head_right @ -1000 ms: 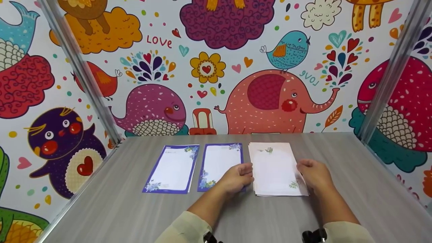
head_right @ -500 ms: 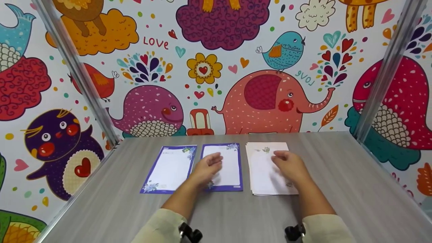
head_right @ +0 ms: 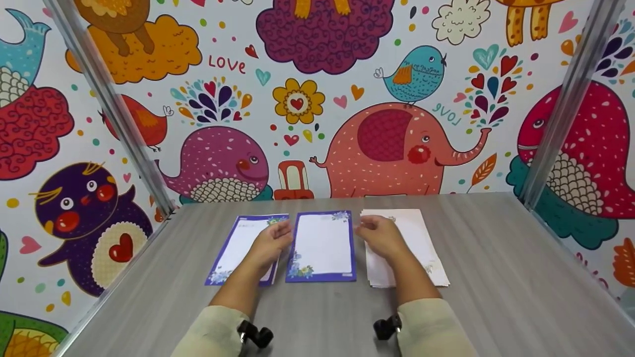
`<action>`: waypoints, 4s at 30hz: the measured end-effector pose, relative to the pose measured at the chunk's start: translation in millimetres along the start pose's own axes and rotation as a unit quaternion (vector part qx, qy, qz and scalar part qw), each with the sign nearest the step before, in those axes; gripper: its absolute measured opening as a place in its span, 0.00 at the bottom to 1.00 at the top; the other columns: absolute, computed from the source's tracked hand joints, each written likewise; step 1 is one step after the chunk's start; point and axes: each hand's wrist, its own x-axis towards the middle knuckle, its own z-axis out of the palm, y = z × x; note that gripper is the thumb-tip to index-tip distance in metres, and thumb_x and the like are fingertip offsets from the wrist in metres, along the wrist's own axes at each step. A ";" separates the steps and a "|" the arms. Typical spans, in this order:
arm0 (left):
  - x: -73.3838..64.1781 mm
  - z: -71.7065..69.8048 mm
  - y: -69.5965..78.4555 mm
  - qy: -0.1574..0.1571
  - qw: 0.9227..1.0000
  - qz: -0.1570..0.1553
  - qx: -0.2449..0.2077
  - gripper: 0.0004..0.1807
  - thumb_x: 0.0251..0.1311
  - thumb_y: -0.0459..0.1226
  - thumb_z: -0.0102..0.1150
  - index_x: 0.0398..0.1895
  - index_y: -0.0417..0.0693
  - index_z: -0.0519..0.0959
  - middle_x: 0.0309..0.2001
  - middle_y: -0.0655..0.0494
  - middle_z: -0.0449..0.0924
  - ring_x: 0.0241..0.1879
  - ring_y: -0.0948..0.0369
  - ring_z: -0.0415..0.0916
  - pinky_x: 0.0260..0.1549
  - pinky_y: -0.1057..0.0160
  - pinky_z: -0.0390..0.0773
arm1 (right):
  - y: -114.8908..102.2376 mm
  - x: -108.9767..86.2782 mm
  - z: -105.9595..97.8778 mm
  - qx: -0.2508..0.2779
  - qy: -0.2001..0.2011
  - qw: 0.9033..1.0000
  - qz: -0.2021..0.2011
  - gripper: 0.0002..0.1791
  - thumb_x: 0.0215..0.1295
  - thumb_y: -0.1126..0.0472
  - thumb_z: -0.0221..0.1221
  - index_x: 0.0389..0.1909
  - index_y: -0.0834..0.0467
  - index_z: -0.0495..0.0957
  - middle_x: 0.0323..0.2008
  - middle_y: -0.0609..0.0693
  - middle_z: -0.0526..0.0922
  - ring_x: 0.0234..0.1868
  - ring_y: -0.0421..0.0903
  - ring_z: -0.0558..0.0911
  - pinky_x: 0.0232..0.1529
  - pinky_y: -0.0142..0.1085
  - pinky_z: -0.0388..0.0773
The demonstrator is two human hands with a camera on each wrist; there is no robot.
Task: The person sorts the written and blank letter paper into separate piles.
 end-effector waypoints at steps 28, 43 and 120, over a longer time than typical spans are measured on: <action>-13.2 4.2 -7.2 -0.075 0.972 -0.037 0.221 0.42 0.65 0.51 0.71 0.81 0.58 0.68 0.83 0.49 0.64 0.84 0.44 0.58 0.82 0.36 0.59 | 7.3 -5.9 34.0 -0.197 -0.110 0.974 -0.030 0.43 0.67 0.42 0.70 0.79 0.54 0.70 0.79 0.65 0.69 0.81 0.70 0.65 0.77 0.68 0.66; -20.3 9.1 -5.8 -0.138 0.913 0.015 0.384 0.48 0.58 0.55 0.77 0.81 0.57 0.69 0.85 0.54 0.61 0.86 0.51 0.54 0.85 0.44 0.56 | 5.6 -11.0 40.4 -0.302 -0.170 0.936 -0.060 0.39 0.62 0.56 0.74 0.76 0.49 0.75 0.84 0.57 0.63 0.86 0.66 0.56 0.82 0.69 0.54; -8.3 11.7 -1.8 0.074 0.973 -0.026 0.219 0.19 0.70 0.35 0.61 0.62 0.42 0.85 0.57 0.46 0.87 0.63 0.49 0.83 0.69 0.47 0.79 | 3.5 2.1 38.5 -0.072 0.021 0.996 0.038 0.21 0.72 0.67 0.61 0.62 0.72 0.81 0.50 0.65 0.88 0.42 0.51 0.88 0.47 0.44 0.90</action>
